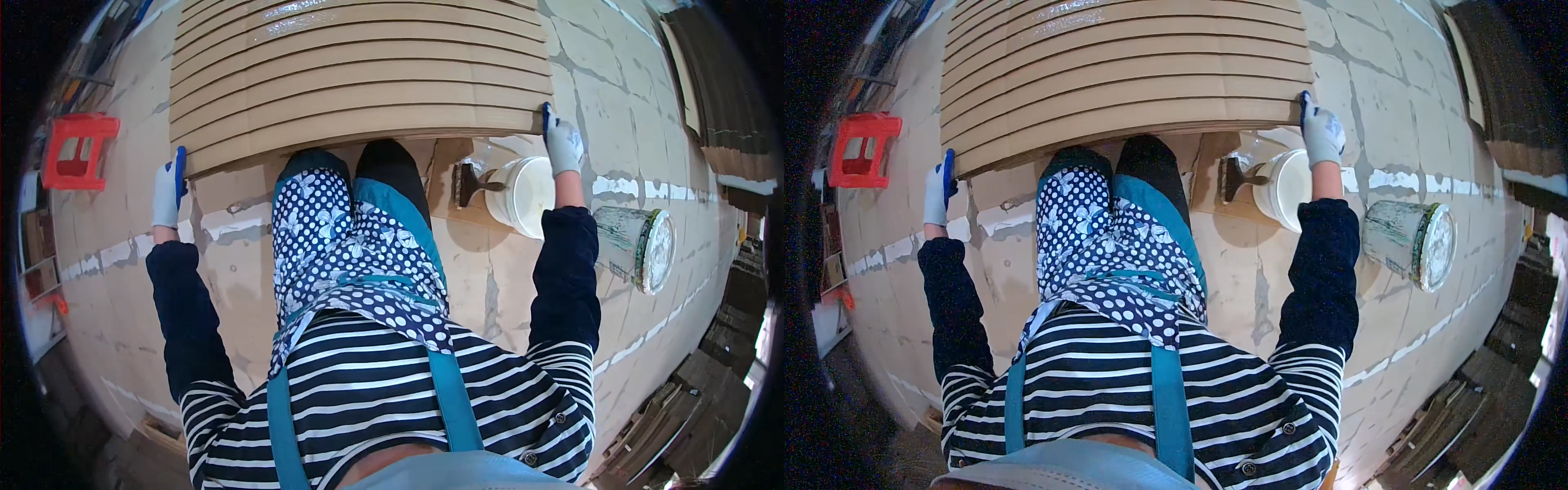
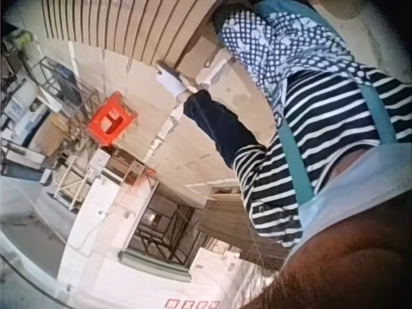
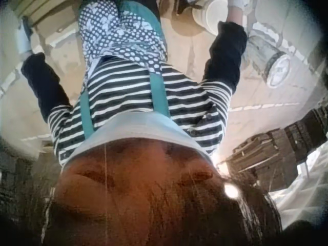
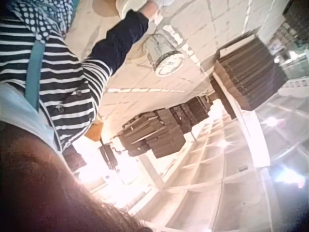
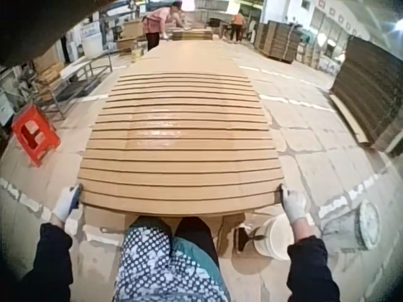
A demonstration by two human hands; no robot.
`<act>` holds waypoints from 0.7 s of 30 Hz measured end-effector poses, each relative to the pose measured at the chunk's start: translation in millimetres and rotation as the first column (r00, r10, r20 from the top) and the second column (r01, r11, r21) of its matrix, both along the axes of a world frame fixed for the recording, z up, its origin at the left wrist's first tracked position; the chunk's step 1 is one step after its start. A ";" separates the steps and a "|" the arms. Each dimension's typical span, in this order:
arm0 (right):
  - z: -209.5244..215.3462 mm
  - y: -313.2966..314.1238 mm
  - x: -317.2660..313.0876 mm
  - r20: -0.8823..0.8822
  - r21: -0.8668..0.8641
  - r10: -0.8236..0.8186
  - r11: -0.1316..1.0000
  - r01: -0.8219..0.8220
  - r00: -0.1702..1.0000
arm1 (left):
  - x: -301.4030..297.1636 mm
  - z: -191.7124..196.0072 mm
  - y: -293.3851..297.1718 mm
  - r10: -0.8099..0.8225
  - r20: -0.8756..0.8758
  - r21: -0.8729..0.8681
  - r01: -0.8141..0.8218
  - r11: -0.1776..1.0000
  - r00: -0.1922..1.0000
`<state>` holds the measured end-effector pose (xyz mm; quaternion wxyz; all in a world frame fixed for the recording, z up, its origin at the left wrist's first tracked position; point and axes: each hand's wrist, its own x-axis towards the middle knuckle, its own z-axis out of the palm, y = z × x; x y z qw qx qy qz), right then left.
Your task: Applying glue or a protective coating to a set of wooden slats using a hand brush.
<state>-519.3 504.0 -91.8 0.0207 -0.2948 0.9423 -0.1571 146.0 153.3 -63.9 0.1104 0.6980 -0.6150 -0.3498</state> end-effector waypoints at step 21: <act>-40.7 -20.2 0.6 0.374 -0.852 -0.093 0.360 0.381 0.923 | -69.9 -38.6 8.8 0.249 -0.519 -0.569 -0.548 0.613 0.818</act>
